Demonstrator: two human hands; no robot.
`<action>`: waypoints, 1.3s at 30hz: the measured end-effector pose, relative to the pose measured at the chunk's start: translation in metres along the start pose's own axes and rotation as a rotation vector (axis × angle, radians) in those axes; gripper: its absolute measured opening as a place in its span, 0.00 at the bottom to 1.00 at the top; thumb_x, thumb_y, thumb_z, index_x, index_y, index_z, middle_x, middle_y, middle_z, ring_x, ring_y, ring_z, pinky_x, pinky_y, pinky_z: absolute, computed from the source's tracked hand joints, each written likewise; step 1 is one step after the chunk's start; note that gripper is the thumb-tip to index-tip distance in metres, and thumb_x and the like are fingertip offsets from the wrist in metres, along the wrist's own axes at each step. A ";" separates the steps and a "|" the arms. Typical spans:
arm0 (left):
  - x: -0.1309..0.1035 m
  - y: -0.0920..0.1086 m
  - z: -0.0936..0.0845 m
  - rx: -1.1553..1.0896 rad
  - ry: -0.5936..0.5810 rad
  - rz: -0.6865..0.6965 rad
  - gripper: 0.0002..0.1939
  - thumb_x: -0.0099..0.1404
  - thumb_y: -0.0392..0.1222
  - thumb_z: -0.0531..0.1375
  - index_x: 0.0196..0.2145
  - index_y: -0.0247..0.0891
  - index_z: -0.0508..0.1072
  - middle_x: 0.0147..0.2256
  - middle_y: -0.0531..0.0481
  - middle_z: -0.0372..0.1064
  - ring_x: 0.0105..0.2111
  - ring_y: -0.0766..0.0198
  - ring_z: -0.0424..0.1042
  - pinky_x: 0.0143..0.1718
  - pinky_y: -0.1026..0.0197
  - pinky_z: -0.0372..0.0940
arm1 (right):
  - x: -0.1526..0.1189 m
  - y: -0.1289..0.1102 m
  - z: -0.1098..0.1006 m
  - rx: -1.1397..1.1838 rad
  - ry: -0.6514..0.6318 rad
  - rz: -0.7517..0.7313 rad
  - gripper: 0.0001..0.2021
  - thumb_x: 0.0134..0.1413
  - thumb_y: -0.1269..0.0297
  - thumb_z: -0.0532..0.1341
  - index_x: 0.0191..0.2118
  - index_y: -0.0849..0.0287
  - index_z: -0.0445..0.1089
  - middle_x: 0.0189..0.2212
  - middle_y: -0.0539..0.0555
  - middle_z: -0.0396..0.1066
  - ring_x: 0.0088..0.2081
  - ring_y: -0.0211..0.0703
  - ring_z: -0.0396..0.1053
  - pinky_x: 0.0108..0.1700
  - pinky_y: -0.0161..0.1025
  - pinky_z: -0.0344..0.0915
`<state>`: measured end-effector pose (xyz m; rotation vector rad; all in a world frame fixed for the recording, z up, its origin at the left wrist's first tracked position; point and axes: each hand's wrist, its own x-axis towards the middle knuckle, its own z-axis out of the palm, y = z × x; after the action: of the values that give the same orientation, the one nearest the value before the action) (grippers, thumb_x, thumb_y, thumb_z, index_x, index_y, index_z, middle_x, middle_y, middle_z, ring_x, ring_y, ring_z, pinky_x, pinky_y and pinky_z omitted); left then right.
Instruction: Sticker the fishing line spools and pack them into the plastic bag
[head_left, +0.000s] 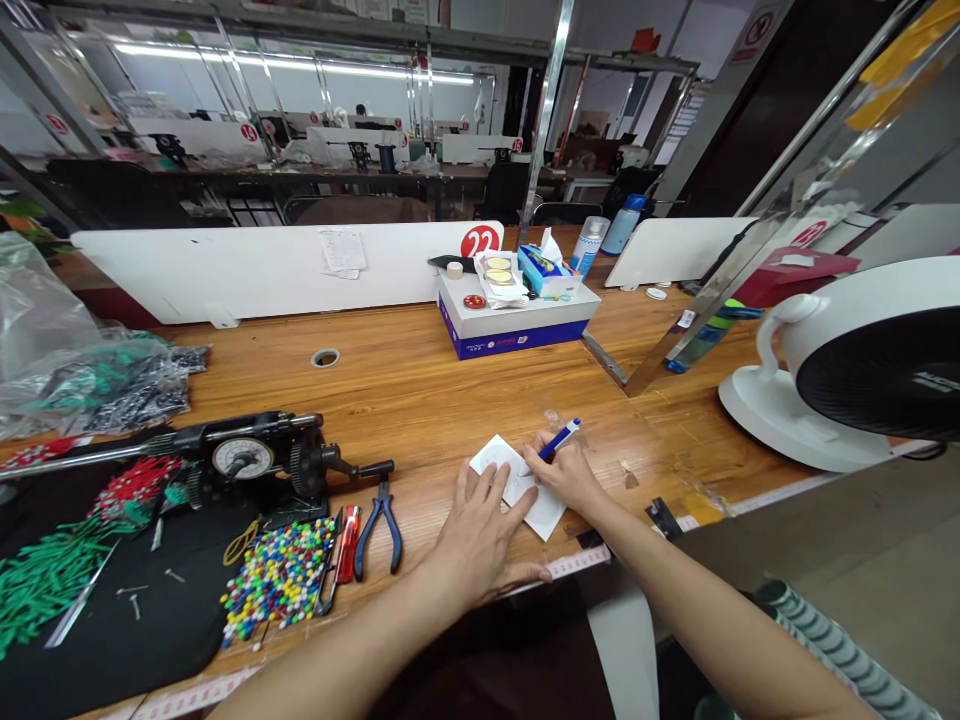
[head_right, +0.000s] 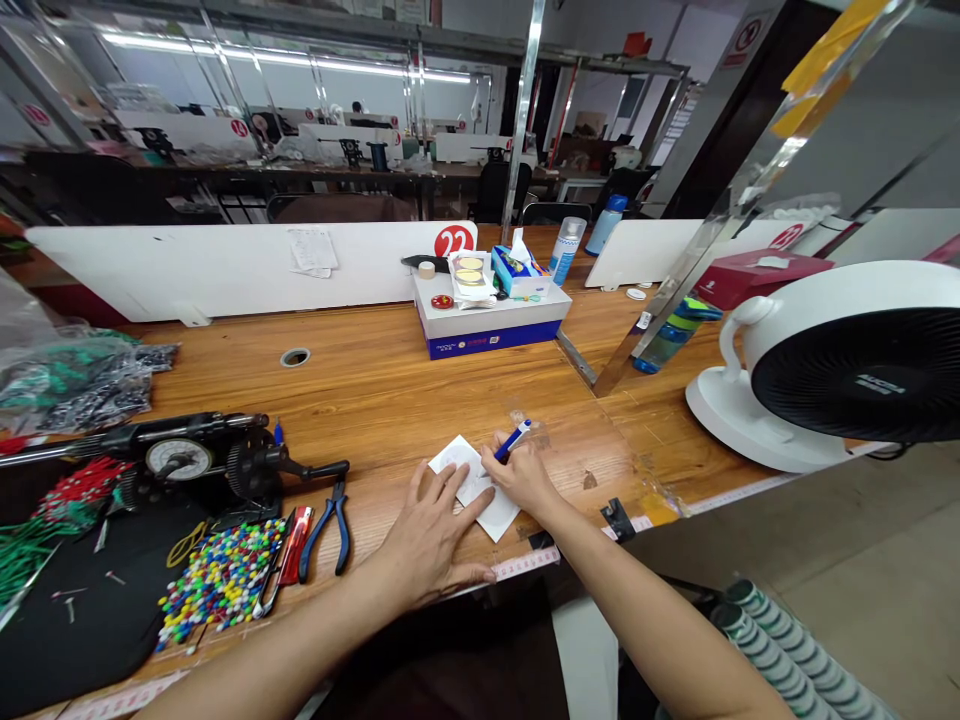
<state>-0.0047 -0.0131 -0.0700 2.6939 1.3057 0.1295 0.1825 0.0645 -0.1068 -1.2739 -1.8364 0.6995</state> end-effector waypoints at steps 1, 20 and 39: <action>0.000 0.000 0.000 0.002 0.004 0.002 0.47 0.62 0.78 0.48 0.68 0.45 0.59 0.67 0.30 0.51 0.67 0.38 0.52 0.65 0.30 0.41 | 0.000 0.000 0.000 -0.003 0.005 -0.003 0.15 0.59 0.59 0.55 0.22 0.55 0.56 0.17 0.47 0.61 0.22 0.37 0.59 0.29 0.37 0.56; 0.000 -0.001 0.000 0.018 0.038 0.015 0.45 0.63 0.77 0.49 0.67 0.46 0.60 0.66 0.32 0.54 0.65 0.38 0.54 0.64 0.30 0.42 | 0.000 0.000 0.000 -0.004 0.012 -0.008 0.15 0.59 0.59 0.55 0.22 0.55 0.56 0.17 0.47 0.59 0.22 0.37 0.59 0.29 0.37 0.56; 0.001 -0.002 0.001 -0.017 0.009 0.004 0.47 0.61 0.79 0.46 0.68 0.47 0.59 0.68 0.29 0.48 0.67 0.37 0.51 0.64 0.28 0.41 | 0.000 0.001 -0.001 -0.023 0.084 0.028 0.16 0.60 0.58 0.56 0.22 0.55 0.58 0.17 0.48 0.63 0.22 0.38 0.61 0.31 0.38 0.57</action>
<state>-0.0057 -0.0117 -0.0717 2.6857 1.2954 0.1530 0.1840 0.0645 -0.1074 -1.3264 -1.7665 0.6321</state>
